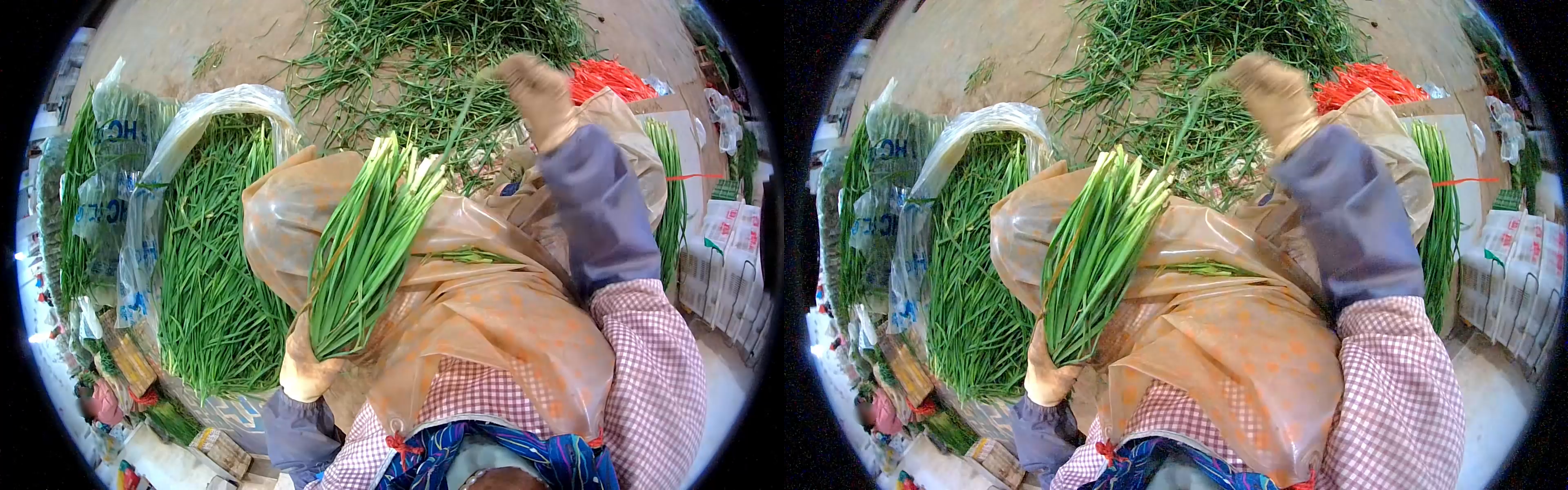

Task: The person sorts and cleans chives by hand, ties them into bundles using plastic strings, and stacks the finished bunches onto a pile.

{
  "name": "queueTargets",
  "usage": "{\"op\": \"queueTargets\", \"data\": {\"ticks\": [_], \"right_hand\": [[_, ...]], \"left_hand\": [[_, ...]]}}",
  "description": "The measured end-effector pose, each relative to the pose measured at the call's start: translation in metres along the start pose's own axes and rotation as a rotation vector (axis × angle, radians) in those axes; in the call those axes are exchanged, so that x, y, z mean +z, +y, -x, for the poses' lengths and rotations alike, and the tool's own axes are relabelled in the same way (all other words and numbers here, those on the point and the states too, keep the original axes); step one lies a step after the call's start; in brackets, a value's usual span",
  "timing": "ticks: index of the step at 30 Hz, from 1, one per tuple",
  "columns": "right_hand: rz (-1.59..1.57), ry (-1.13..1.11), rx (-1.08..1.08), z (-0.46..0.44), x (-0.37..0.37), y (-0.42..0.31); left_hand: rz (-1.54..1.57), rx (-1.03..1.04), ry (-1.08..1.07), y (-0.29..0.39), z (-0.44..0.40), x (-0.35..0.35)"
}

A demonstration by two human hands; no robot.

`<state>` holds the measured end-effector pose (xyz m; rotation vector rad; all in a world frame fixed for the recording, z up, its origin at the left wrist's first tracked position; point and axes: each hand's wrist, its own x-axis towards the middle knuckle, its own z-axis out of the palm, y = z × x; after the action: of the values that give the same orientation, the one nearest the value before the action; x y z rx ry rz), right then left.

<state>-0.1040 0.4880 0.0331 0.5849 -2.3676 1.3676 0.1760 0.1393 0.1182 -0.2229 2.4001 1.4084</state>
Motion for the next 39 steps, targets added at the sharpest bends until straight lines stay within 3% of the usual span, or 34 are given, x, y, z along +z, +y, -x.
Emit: {"op": "queueTargets", "data": {"ticks": [1,2,3,5,7,9,11,12,15,17,19,21,23,24,26,27,29,32,34,35,37,39], "right_hand": [[0.011,0.122,0.264,-0.008,-0.016,0.025],[0.182,0.019,0.523,-0.016,-0.036,0.044],[0.138,-0.057,0.619,-0.015,-0.042,0.061],[-0.079,-0.193,0.415,-0.005,-0.015,0.033],[-0.216,-0.459,0.404,0.004,0.013,-0.038],[-0.538,-0.686,0.586,0.012,0.033,-0.069],[-0.396,-0.753,0.635,0.012,0.043,-0.1],[-0.381,-0.701,0.513,0.019,0.05,-0.091],[-0.645,-0.237,0.494,0.018,0.049,-0.063],[-0.385,0.055,0.193,-0.012,0.011,-0.003],[-0.479,0.494,0.758,-0.033,-0.033,0.042],[-0.315,0.289,0.913,-0.031,-0.042,0.02],[-0.408,-0.207,0.831,-0.004,-0.018,-0.009],[-0.503,-0.463,0.902,0.003,-0.013,-0.048],[-0.602,-0.655,0.773,0.024,0.008,-0.072],[-0.78,-0.667,0.816,0.028,0.018,-0.079],[-0.604,-0.663,0.771,0.028,0.028,-0.082],[-0.589,-0.358,0.706,0.012,0.017,-0.05],[-0.499,-0.018,0.61,-0.01,0.001,-0.004],[-0.298,0.018,0.715,-0.012,-0.016,0.056],[0.49,-0.113,0.437,-0.017,-0.018,0.029],[-0.024,-0.125,0.116,-0.005,0.014,-0.026]], "left_hand": [[0.001,0.001,0.009,-0.003,0.001,0.0],[0.004,0.003,0.019,-0.004,0.001,0.001],[-0.015,0.019,0.02,-0.004,0.0,0.001],[-0.055,0.05,0.016,0.001,-0.004,0.001],[-0.068,0.05,0.005,0.008,-0.006,0.0],[-0.073,0.039,0.004,0.011,-0.006,0.0],[-0.063,0.019,0.004,0.014,-0.004,-0.001],[-0.055,0.037,0.011,0.006,-0.002,0.0],[-0.033,0.065,0.018,0.002,-0.002,0.002],[0.014,0.019,0.028,-0.014,0.004,0.005],[-0.008,0.024,0.034,-0.009,0.002,0.003],[0.016,0.041,0.036,-0.008,-0.002,0.003],[0.025,0.037,0.016,-0.007,-0.002,0.003],[0.019,0.036,0.007,-0.005,-0.004,0.003],[-0.027,0.059,-0.007,0.001,-0.006,0.0],[-0.052,0.069,-0.013,0.001,-0.005,-0.001],[-0.104,0.096,-0.027,-0.001,-0.003,-0.003],[-0.02,0.038,-0.035,-0.001,0.001,-0.006],[0.033,-0.032,-0.083,0.005,0.001,-0.008],[0.011,-0.022,-0.081,0.004,0.001,-0.008],[-0.037,-0.001,-0.07,0.005,-0.001,-0.008],[-0.028,-0.011,-0.104,0.012,-0.003,-0.011]]}}
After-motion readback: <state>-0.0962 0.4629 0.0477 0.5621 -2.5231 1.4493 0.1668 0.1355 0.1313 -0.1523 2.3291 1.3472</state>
